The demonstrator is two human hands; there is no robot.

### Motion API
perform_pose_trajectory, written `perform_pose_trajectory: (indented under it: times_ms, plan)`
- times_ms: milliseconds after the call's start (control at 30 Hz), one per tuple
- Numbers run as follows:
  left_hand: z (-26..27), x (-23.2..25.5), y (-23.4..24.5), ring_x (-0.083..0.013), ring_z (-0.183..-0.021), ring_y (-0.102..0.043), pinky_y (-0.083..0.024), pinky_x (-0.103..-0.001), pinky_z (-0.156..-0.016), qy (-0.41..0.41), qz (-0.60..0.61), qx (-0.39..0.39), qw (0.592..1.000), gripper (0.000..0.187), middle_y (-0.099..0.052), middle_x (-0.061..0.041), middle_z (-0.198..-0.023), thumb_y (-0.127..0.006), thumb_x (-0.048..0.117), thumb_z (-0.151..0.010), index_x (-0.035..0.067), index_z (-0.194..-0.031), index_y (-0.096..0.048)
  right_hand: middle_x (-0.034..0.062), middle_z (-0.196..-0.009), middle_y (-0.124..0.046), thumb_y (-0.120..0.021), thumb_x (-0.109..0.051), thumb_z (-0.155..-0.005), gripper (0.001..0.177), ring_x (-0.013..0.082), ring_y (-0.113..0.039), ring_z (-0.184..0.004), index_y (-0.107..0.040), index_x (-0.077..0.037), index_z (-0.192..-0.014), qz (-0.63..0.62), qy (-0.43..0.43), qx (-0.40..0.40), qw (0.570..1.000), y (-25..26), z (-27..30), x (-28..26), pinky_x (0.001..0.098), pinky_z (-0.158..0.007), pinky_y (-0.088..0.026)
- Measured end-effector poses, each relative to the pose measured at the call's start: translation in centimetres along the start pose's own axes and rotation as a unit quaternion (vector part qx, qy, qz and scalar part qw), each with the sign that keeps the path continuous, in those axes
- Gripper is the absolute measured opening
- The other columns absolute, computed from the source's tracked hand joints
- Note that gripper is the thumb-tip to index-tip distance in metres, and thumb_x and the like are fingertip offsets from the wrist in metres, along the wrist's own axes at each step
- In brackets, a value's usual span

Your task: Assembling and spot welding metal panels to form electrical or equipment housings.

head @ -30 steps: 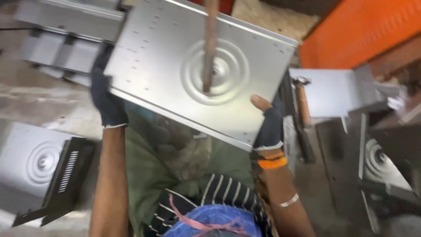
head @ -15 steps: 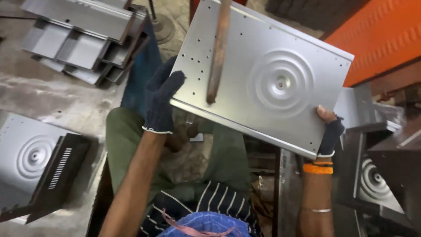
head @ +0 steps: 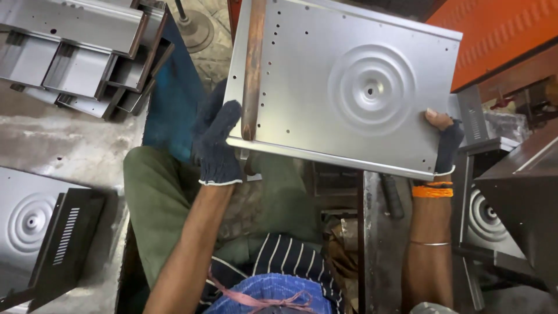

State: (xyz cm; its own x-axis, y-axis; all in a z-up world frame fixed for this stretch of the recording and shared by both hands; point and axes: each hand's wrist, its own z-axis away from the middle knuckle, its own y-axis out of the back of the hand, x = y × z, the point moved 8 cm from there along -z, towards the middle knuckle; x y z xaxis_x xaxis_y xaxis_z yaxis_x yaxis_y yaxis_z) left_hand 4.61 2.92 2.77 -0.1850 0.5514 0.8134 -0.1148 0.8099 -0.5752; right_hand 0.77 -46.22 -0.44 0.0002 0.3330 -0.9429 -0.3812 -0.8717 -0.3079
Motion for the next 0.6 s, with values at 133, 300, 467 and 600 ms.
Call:
perform_pose_trajectory:
  times_ms: [133,300,467,600]
  plan:
    - [0.1,0.2,0.1,-0.0239,-0.118,-0.066,-0.052,-0.035,-0.105,-0.014,0.000,0.008,1.000,0.052,-0.070,-0.016,-0.130,-0.071,0.007,-0.089,-0.008,-0.139,-0.062,0.0134,-0.099,-0.072,-0.069,-0.018,-0.088,0.024,0.0244,-0.071,-0.084,-0.070,0.001,-0.102,-0.013,0.007,-0.002,1.000,-1.5,0.4,-1.0,0.0367,-0.083,-0.059]
    - [1.1,-0.4,0.8,-0.0229,-0.116,-0.067,-0.053,-0.036,-0.103,0.000,0.016,0.045,0.999,0.051,-0.070,-0.015,-0.127,-0.071,0.007,-0.089,-0.008,-0.136,-0.062,0.0134,-0.100,-0.072,-0.069,-0.018,-0.090,0.024,0.0241,-0.070,-0.086,-0.070,0.002,-0.104,0.047,0.008,-0.010,0.999,0.7,-0.8,0.5,0.0361,-0.085,-0.057]
    - [1.1,1.6,-1.1,-0.0216,-0.149,-0.046,-0.037,-0.032,-0.127,-0.053,-0.071,-0.095,0.992,0.060,-0.049,-0.015,-0.158,-0.055,0.019,-0.098,-0.004,-0.152,-0.044,0.0186,-0.119,-0.066,-0.069,-0.018,-0.093,0.043,0.0289,-0.067,-0.107,-0.060,0.005,-0.128,-0.066,0.007,-0.110,0.992,-7.8,1.4,-3.6,0.0393,-0.100,-0.055]
    - [3.9,2.5,-3.7,-0.0248,-0.156,-0.038,-0.043,-0.041,-0.124,-0.087,-0.159,-0.221,0.958,0.109,-0.032,-0.015,-0.172,-0.085,0.003,-0.078,0.003,-0.168,-0.023,0.0215,-0.130,-0.064,-0.068,-0.019,-0.091,0.057,0.0310,-0.067,-0.115,-0.055,0.005,-0.141,-0.085,0.005,-0.158,0.984,-9.2,2.3,-5.5,0.0403,-0.107,-0.055]
